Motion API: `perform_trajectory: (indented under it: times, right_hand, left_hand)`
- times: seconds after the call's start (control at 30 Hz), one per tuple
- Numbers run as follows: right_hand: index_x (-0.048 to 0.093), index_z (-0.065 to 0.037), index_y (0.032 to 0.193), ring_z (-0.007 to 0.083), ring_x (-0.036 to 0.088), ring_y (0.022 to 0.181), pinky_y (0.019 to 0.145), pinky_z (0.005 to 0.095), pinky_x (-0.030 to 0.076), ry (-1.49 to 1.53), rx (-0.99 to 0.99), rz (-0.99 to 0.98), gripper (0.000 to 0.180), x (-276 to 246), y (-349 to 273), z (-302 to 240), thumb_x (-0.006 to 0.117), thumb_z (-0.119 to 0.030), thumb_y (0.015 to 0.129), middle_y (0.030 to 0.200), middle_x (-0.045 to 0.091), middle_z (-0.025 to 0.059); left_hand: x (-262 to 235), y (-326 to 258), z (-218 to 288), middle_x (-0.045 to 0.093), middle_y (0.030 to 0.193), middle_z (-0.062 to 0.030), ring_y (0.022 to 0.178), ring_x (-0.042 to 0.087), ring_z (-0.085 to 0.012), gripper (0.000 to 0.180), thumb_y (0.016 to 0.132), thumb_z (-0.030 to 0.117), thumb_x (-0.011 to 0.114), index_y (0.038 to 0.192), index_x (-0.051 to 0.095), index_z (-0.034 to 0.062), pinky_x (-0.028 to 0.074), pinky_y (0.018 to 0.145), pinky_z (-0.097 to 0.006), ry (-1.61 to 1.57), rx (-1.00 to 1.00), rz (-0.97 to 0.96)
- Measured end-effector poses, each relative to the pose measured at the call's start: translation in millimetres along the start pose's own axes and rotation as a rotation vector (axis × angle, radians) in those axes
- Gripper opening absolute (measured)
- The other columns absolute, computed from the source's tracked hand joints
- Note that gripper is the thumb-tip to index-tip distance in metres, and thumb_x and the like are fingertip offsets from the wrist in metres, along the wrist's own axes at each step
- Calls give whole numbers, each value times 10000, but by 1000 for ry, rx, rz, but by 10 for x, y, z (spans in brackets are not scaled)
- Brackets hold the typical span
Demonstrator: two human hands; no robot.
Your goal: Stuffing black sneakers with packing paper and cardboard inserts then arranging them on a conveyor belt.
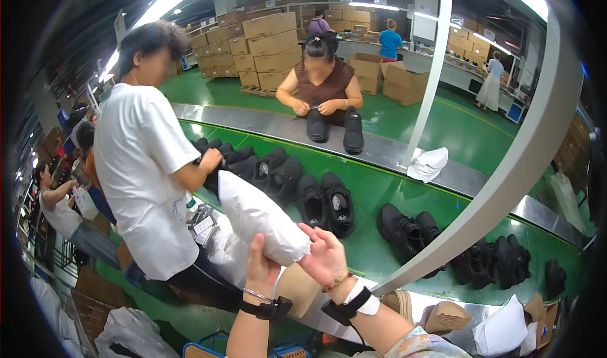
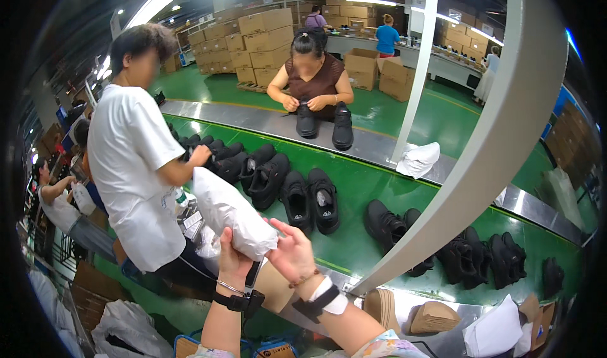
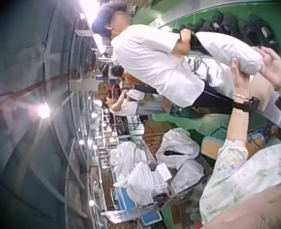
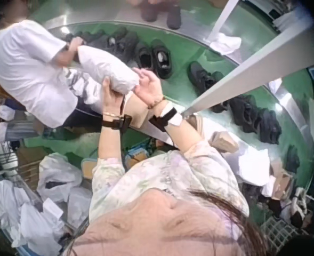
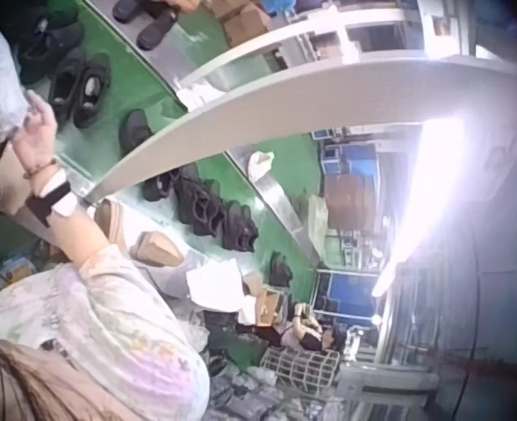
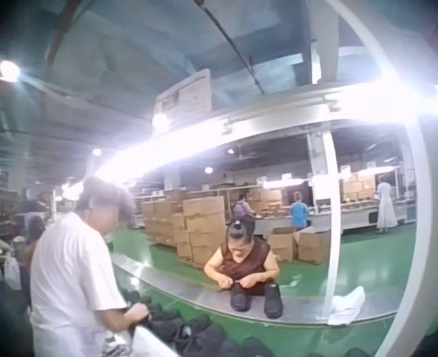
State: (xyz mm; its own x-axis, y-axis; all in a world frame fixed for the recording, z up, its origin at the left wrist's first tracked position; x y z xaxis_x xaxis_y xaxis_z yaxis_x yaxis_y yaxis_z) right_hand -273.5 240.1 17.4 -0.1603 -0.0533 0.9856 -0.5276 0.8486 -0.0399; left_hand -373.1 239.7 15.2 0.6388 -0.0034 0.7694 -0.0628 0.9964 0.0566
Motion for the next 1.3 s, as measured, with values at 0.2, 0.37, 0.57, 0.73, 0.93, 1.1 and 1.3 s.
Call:
perform_trajectory:
  times: [0.2, 0.37, 0.57, 0.73, 0.93, 1.1, 1.3]
  right_hand:
    - [565, -16, 1004, 201, 590, 906, 784, 351, 466, -112, -124, 343, 250, -644, 650, -148, 526, -236, 894, 970, 618, 93]
    - [460, 25, 1164, 298, 541, 1007, 820, 394, 437, -1173, -351, 587, 474, -763, 704, -685, 585, -310, 854, 1121, 547, 175]
    - [119, -4, 1380, 421, 484, 1075, 867, 430, 435, -1789, -654, 445, 1019, -550, 573, -739, 737, -344, 645, 1153, 449, 314]
    - [245, -5, 1310, 425, 592, 858, 732, 457, 483, -2024, -457, 748, 870, -936, 504, -962, 699, -339, 647, 1007, 573, 274]
    - [282, 18, 1251, 404, 614, 695, 618, 474, 491, -2147, -398, 917, 715, -1151, 639, -1202, 644, -253, 697, 805, 624, 241]
    - [312, 8, 1221, 360, 616, 585, 544, 452, 501, -2383, -338, 929, 645, -1381, 971, -994, 642, -200, 707, 766, 625, 194]
    - [199, 45, 1338, 341, 606, 573, 497, 399, 510, -2565, -321, 778, 844, -1606, 1409, -855, 654, -354, 748, 854, 535, 219]
  left_hand:
    - [-171, 490, -155, 549, 1106, -71, 1024, 550, -224, 579, 757, 280, 704, 1219, 448, 42, 467, 891, -375, 8, -43, 73]
    - [-447, 914, -211, 567, 1075, -93, 983, 574, -231, 431, 800, 158, 657, 1163, 480, 8, 484, 869, -385, 97, -82, 167]
    - [-622, 991, -915, 574, 1066, -124, 959, 586, -248, 309, 862, 145, 592, 1093, 514, -45, 495, 846, -395, 60, -271, 225]
    - [-884, 1030, -1441, 566, 1074, -115, 976, 571, -224, 368, 862, 215, 610, 1101, 509, -46, 481, 826, -347, 204, -531, 253]
    - [-944, 1824, -974, 461, 1203, -313, 1173, 414, -421, 627, 761, 238, 677, 1217, 411, -101, 370, 973, -412, 1648, 288, 36]
    - [-1161, 2378, -1546, 524, 1205, -213, 1172, 444, -379, 461, 800, 221, 628, 1202, 510, 29, 383, 968, -406, 1716, 221, -474]
    - [-1046, 2513, -1726, 638, 885, -199, 831, 627, -331, 245, 839, 191, 572, 964, 624, -14, 496, 720, -375, 1515, 143, -452]
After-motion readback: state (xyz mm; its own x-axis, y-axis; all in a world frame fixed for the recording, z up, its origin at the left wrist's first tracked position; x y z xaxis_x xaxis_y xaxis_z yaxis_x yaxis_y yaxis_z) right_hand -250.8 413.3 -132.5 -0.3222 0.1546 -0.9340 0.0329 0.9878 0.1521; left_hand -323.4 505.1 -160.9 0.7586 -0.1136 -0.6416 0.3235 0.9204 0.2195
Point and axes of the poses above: each hand's wrist, its own y-axis towards the middle knuckle, its own x-axis out of the palm, z = x × y, the point moved 9 cm from there along y, towards the middle knuckle
